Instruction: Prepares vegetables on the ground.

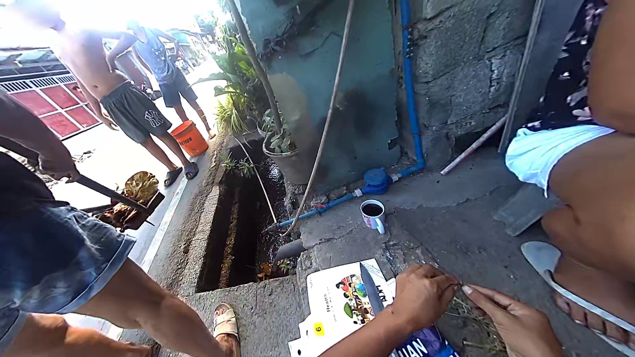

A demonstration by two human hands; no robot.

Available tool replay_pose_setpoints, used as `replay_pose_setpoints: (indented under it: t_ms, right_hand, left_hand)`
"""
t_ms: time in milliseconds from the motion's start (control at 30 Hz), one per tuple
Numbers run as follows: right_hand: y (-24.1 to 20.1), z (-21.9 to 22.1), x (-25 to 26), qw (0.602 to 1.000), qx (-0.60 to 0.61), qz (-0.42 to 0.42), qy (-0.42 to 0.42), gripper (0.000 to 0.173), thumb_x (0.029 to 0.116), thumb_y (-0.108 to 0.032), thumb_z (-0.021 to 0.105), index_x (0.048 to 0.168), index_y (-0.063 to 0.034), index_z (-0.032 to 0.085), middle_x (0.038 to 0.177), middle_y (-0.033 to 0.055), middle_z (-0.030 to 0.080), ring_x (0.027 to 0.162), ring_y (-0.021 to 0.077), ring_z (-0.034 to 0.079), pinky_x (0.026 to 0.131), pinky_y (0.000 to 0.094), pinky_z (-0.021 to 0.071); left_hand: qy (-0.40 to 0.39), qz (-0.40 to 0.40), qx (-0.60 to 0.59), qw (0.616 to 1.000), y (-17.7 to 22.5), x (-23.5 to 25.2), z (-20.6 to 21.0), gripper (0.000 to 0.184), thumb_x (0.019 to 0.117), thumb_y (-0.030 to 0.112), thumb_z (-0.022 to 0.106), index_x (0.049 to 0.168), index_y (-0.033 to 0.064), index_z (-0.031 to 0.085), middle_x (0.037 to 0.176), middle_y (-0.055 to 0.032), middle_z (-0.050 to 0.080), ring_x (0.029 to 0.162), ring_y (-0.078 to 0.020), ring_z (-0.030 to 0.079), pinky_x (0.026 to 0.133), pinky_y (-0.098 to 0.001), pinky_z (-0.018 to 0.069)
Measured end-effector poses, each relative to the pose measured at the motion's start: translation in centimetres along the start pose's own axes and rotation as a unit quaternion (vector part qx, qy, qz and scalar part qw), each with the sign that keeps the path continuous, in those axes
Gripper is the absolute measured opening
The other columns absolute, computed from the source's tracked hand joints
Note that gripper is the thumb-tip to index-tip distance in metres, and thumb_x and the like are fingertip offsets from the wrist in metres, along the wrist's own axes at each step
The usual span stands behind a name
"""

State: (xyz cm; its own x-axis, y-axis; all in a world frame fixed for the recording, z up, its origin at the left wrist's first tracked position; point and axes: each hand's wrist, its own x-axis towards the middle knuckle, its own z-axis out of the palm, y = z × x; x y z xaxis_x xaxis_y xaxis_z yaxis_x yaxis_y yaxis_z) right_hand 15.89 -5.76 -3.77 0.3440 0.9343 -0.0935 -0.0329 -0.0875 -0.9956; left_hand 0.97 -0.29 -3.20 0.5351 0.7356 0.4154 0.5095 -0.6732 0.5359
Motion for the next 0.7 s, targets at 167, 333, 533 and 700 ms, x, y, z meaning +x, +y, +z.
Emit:
replay_pose_setpoints:
  t_ms: [167,333,533,700]
  right_hand:
    - [-0.2,0.0,0.1,0.998,0.040,0.042,0.006,0.009,0.0971,0.000,0.061,0.099,0.0062,0.067,0.072,-0.0038,0.064,0.063,-0.0006,0.062,0.064,0.0170,0.0547]
    - [-0.3,-0.4,0.0,0.998,0.043,0.047,0.012,0.009,0.0969,0.000,0.059,0.097,0.0046,0.067,0.070,-0.0053,0.065,0.061,-0.0012,0.062,0.062,0.0170,0.0552]
    - [0.0,-0.5,0.0,0.999,-0.011,0.032,0.020,0.010,0.0947,0.001,0.062,0.098,0.0082,0.067,0.074,-0.0011,0.062,0.063,-0.0014,0.059,0.064,0.0171,0.0530]
    - [-0.1,-0.4,-0.1,0.999,-0.005,0.022,0.029,0.009,0.0932,0.002,0.061,0.097,0.0079,0.067,0.073,-0.0023,0.061,0.062,-0.0018,0.058,0.064,0.0167,0.0524]
  left_hand:
    - [0.014,0.029,0.033,0.999,0.5,0.2,0.2,0.019,0.0960,0.007,0.064,0.106,0.0036,0.080,0.100,-0.0156,0.075,0.096,-0.0326,0.071,0.085,-0.0448,0.0571]
    - [-0.007,0.046,0.040,0.998,0.9,0.4,0.0,0.019,0.0962,0.005,0.062,0.104,0.0024,0.079,0.102,-0.0165,0.075,0.096,-0.0346,0.071,0.083,-0.0461,0.0566]
    - [-0.003,0.059,0.056,0.997,1.0,0.2,0.3,0.018,0.0946,0.004,0.064,0.102,0.0037,0.080,0.101,-0.0151,0.075,0.095,-0.0340,0.071,0.081,-0.0454,0.0575]
    - [0.002,0.063,0.053,0.997,1.3,0.1,0.3,0.019,0.0949,0.003,0.063,0.102,0.0033,0.080,0.100,-0.0153,0.075,0.094,-0.0333,0.071,0.081,-0.0447,0.0577]
